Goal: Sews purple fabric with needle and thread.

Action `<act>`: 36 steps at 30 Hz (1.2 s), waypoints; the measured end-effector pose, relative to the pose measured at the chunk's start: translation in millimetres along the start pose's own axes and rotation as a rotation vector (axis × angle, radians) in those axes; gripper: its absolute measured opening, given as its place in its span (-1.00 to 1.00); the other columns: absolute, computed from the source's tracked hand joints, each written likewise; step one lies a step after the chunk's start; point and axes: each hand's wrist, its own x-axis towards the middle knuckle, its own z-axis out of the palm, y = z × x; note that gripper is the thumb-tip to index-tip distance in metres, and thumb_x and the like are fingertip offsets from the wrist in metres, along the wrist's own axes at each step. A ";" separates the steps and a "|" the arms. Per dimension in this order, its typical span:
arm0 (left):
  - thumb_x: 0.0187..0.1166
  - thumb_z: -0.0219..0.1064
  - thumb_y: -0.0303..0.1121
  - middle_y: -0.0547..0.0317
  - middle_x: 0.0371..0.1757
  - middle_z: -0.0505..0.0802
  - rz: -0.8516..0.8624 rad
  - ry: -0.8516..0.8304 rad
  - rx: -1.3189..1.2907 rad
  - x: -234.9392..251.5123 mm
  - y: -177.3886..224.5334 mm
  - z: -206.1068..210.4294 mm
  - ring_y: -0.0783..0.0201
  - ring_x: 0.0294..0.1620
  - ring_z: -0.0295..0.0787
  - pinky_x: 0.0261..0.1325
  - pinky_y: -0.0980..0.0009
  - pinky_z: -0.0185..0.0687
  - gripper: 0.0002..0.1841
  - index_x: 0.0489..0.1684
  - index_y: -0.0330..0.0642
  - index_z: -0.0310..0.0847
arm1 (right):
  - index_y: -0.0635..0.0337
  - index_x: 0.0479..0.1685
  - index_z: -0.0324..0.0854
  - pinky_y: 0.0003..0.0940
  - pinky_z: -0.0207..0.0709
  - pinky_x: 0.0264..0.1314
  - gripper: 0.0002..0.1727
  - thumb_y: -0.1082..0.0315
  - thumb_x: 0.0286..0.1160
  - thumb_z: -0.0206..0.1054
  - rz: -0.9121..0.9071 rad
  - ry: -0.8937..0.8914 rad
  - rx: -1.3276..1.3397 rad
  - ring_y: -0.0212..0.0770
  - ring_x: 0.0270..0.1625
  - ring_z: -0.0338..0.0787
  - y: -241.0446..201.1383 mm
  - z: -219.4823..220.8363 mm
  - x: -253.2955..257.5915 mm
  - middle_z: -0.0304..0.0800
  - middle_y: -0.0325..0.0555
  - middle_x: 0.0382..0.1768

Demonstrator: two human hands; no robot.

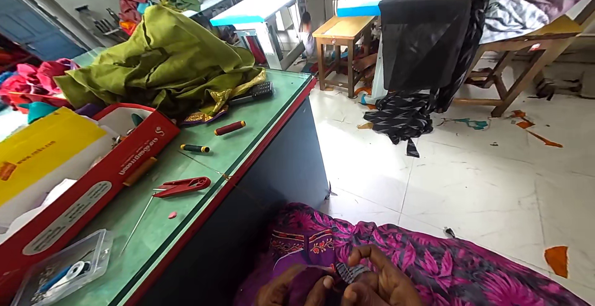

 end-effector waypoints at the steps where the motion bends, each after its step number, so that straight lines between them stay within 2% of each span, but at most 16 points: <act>1: 0.43 0.42 -0.60 0.43 -0.21 0.94 -0.002 -0.011 0.003 -0.4 -0.4 0.3 0.72 -0.14 0.82 0.07 0.65 0.74 -0.90 -0.19 -0.38 0.82 | 0.14 0.17 0.34 -0.52 0.77 -0.26 -0.74 0.56 0.64 0.21 -0.029 -0.008 -0.006 -0.51 -0.38 0.86 0.9 -1.2 0.5 0.84 -0.49 -0.39; 5: 0.40 0.46 -0.55 0.48 -0.34 0.89 -0.046 -0.048 0.060 -1.7 0.1 1.3 0.77 -0.26 0.76 -0.06 0.68 0.71 -0.95 -0.29 -0.34 0.81 | 0.11 -0.03 0.50 -0.64 0.71 -0.31 -0.91 0.51 0.69 0.19 -0.130 -0.008 -0.056 -0.61 -0.40 0.82 7.8 -5.9 3.7 0.84 -0.52 -0.39; 7: 0.40 0.47 -0.52 0.46 -0.38 0.88 -0.062 -0.075 0.083 -2.3 -0.1 0.6 0.78 -0.30 0.74 -0.10 0.69 0.69 -0.94 -0.32 -0.35 0.81 | 0.09 -0.07 0.50 -0.74 0.55 -0.38 -0.96 0.44 0.69 0.22 -0.191 0.004 -0.118 -0.72 -0.43 0.70 11.7 -9.9 6.1 0.79 -0.56 -0.39; 9: 0.41 0.48 -0.49 0.46 -0.39 0.87 -0.081 -0.099 0.098 -2.8 -0.1 -0.2 0.78 -0.32 0.73 -0.12 0.69 0.68 -0.93 -0.33 -0.34 0.80 | 0.20 -0.12 0.57 -0.81 0.47 -0.36 -0.89 0.34 0.66 0.28 -0.287 0.050 -0.215 -0.78 -0.38 0.58 16.1 -14.6 8.9 0.70 -0.50 -0.30; 11: 0.43 0.48 -0.47 0.45 -0.41 0.86 -0.095 -0.126 0.103 -3.4 -0.6 -1.1 0.77 -0.33 0.73 -0.13 0.69 0.67 -0.92 -0.34 -0.32 0.80 | 0.18 -0.14 0.62 -0.82 0.49 -0.31 -0.82 0.24 0.67 0.30 -0.343 0.074 -0.223 -0.78 -0.30 0.57 20.6 -19.3 12.4 0.67 -0.46 -0.18; 14: 0.44 0.47 -0.45 0.45 -0.42 0.85 -0.112 -0.167 0.104 -4.3 -1.1 -1.5 0.77 -0.34 0.72 -0.15 0.68 0.66 -0.91 -0.35 -0.32 0.80 | -0.10 -0.10 0.62 -0.67 0.69 -0.07 -0.91 0.18 0.70 0.25 -0.321 0.074 -0.023 -0.64 -0.14 0.81 22.8 -23.2 16.8 0.87 -0.55 -0.15; 18: 0.44 0.47 -0.45 0.45 -0.43 0.85 -0.145 -0.202 0.095 -4.5 -0.6 -1.9 0.77 -0.35 0.70 -0.16 0.68 0.64 -0.91 -0.36 -0.31 0.80 | -0.19 -0.16 0.63 -0.38 0.80 0.09 -0.91 0.26 0.70 0.26 -0.206 0.166 0.277 -0.50 -0.30 0.86 17.5 -23.3 19.0 0.79 -0.57 -0.46; 20: 0.44 0.46 -0.47 0.46 -0.42 0.85 -0.151 -0.212 0.085 -4.5 -0.7 -2.7 0.78 -0.34 0.71 -0.15 0.69 0.65 -0.92 -0.35 -0.30 0.80 | -0.17 -0.18 0.65 -0.36 0.83 0.00 -0.90 0.29 0.68 0.28 -0.175 0.208 0.394 -0.50 -0.41 0.81 14.1 -26.6 19.8 0.72 -0.55 -0.54; 22: 0.44 0.46 -0.45 0.47 -0.43 0.84 -0.153 -0.219 0.095 -4.4 -1.0 -3.2 0.78 -0.34 0.71 -0.15 0.68 0.64 -0.92 -0.36 -0.29 0.80 | -0.17 -0.20 0.64 -0.60 0.76 -0.26 -0.93 0.25 0.66 0.31 -0.199 0.202 0.448 -0.60 -0.49 0.74 12.3 -30.7 20.8 0.70 -0.53 -0.53; 24: 0.44 0.46 -0.43 0.44 -0.43 0.84 -0.159 -0.232 0.110 -3.9 -1.1 -3.5 0.77 -0.35 0.71 -0.15 0.68 0.64 -0.90 -0.36 -0.30 0.81 | -0.17 -0.20 0.67 -0.75 0.63 -0.40 -0.97 0.19 0.58 0.38 -0.254 0.171 0.468 -0.65 -0.53 0.69 13.1 -34.2 22.2 0.72 -0.50 -0.52; 26: 0.44 0.46 -0.42 0.43 -0.43 0.84 -0.156 -0.236 0.112 -3.3 -2.1 -3.9 0.76 -0.35 0.71 -0.16 0.66 0.64 -0.89 -0.37 -0.30 0.81 | -0.20 -0.17 0.71 -0.82 0.55 -0.44 -0.94 0.13 0.52 0.40 -0.331 0.127 0.413 -0.70 -0.53 0.66 15.3 -37.2 23.6 0.74 -0.53 -0.50; 30: 0.44 0.44 -0.45 0.49 -0.44 0.84 -0.169 -0.217 0.081 -1.7 -0.7 -4.0 0.77 -0.35 0.71 -0.16 0.66 0.65 -0.92 -0.37 -0.27 0.81 | -0.20 -0.06 0.72 -0.86 0.51 -0.44 -0.89 0.13 0.61 0.31 -0.461 0.073 0.227 -0.77 -0.49 0.66 15.1 -41.1 23.9 0.79 -0.58 -0.42; 32: 0.44 0.43 -0.48 0.53 -0.44 0.83 -0.194 -0.197 0.043 -1.3 0.4 -4.1 0.77 -0.36 0.72 -0.16 0.66 0.66 -0.94 -0.38 -0.23 0.80 | -0.20 -0.01 0.71 -0.82 0.64 -0.31 -0.87 0.16 0.66 0.27 -0.481 0.025 0.042 -0.74 -0.35 0.77 12.4 -44.3 21.4 0.85 -0.59 -0.28; 33: 0.45 0.42 -0.50 0.57 -0.45 0.83 -0.219 -0.182 0.015 -1.1 1.5 -4.0 0.76 -0.37 0.72 -0.17 0.65 0.67 -0.95 -0.37 -0.19 0.79 | -0.19 0.00 0.71 -0.75 0.71 -0.16 -0.86 0.18 0.68 0.25 -0.473 -0.010 -0.061 -0.70 -0.22 0.81 10.1 -45.2 18.5 0.87 -0.60 -0.19; 35: 0.47 0.39 -0.51 0.59 -0.44 0.84 -0.243 -0.158 -0.023 -0.6 1.6 -4.4 0.75 -0.36 0.74 -0.16 0.64 0.69 -0.93 -0.34 -0.16 0.79 | -0.03 -0.03 0.72 -0.65 0.73 0.09 -0.85 0.24 0.69 0.25 -0.472 -0.077 -0.254 -0.63 -0.01 0.84 8.6 -44.4 13.2 0.89 -0.48 -0.07; 36: 0.49 0.38 -0.52 0.59 -0.44 0.84 -0.251 -0.148 -0.036 -0.4 1.5 -4.6 0.74 -0.35 0.75 -0.15 0.64 0.70 -0.92 -0.34 -0.15 0.79 | 0.10 -0.08 0.74 -0.64 0.71 0.14 -0.85 0.27 0.67 0.29 -0.478 -0.096 -0.354 -0.60 0.05 0.83 9.5 -43.0 11.1 0.90 -0.35 -0.05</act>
